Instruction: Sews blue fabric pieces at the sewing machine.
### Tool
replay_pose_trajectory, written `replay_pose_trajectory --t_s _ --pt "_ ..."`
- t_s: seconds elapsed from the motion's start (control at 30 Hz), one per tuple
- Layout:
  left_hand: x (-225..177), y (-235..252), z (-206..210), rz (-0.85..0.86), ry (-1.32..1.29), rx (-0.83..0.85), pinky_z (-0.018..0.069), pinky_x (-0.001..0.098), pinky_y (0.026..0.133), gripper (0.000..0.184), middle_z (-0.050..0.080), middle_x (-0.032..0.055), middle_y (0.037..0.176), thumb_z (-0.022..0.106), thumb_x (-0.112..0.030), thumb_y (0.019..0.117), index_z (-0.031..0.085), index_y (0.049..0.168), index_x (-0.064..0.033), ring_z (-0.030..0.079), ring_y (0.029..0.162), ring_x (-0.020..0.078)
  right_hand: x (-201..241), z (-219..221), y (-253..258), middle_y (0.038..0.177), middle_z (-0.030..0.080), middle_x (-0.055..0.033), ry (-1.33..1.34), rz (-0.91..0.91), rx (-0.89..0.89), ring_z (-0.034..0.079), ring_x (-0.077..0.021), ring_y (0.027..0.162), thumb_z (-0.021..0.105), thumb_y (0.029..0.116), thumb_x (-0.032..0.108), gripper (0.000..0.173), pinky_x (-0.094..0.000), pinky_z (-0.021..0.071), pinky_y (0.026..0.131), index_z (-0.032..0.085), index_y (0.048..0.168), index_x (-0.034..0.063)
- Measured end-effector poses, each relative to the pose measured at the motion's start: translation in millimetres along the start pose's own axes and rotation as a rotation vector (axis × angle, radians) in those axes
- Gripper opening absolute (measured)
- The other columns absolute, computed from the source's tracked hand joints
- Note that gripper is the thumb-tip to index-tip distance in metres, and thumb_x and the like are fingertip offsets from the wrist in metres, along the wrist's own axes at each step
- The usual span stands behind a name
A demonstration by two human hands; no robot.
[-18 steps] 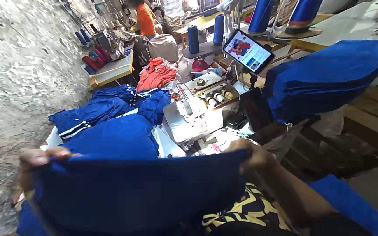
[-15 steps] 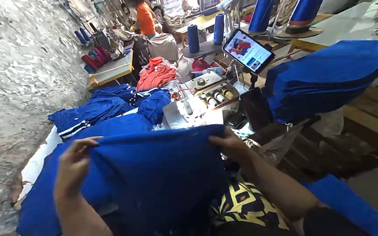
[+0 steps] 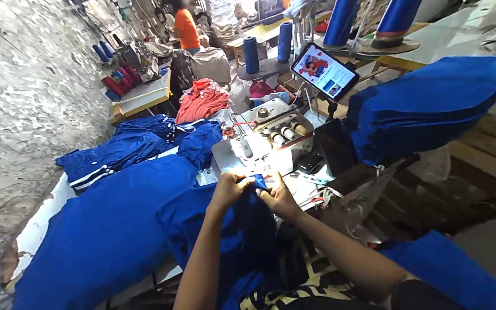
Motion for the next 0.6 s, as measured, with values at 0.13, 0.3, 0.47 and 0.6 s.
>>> replay_pose_trajectory --t_s 0.13,0.3,0.47,0.6 --pt "20.2 1.9 -8.1 -0.032 0.082 -0.215 0.0539 0.0374 0.085 0.015 0.071 0.0121 0.091 0.068 -0.009 0.0947 0.076 0.090 0.0021 0.068 0.089 0.0177 -54.0 14.8 -56.2 0.111 0.072 -0.0153 -0.089 0.131 0.190 0.069 -0.0121 0.101 0.067 0.0944 0.017 0.043 -0.0315 0.0551 0.094 0.059 0.128 -0.0096" --pt "47.7 0.9 -5.7 -0.206 0.128 -0.314 0.0410 0.0650 0.095 0.020 0.069 0.0221 0.109 0.073 -0.007 0.0882 0.074 0.106 0.0032 0.063 0.110 0.0397 -88.3 7.5 -99.1 0.102 0.072 -0.0076 -0.005 0.278 0.261 0.069 -0.0029 0.089 0.059 0.1005 0.013 0.025 -0.0222 0.0570 0.083 0.064 0.118 -0.0049" --pt "19.3 -10.0 4.8 -0.032 0.392 -0.469 0.0357 0.0713 0.096 0.014 0.070 0.0223 0.109 0.073 -0.007 0.0879 0.077 0.098 0.0002 0.064 0.109 0.0439 -79.3 1.8 -110.3 0.085 0.068 -0.0035 -0.067 0.255 0.330 0.062 -0.0009 0.075 0.059 0.1012 0.019 0.023 -0.0213 0.0529 0.073 0.068 0.102 -0.0019" --pt "-16.2 -32.0 37.0 0.023 0.646 -0.427 0.0403 0.0688 0.096 0.028 0.073 0.0186 0.114 0.061 0.004 0.0901 0.078 0.110 -0.0061 0.067 0.111 0.0422 -107.1 -9.0 -123.0 0.079 0.067 0.0010 -0.046 0.352 0.289 0.061 0.0023 0.071 0.063 0.0982 0.013 0.016 -0.0185 0.0519 0.070 0.069 0.094 -0.0008"
Point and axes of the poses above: each hand's wrist, its own y-axis towards the middle knuckle, its own z-axis out of the palm, x = y × z, the point moved 9 cm from there along y, towards the middle knuckle
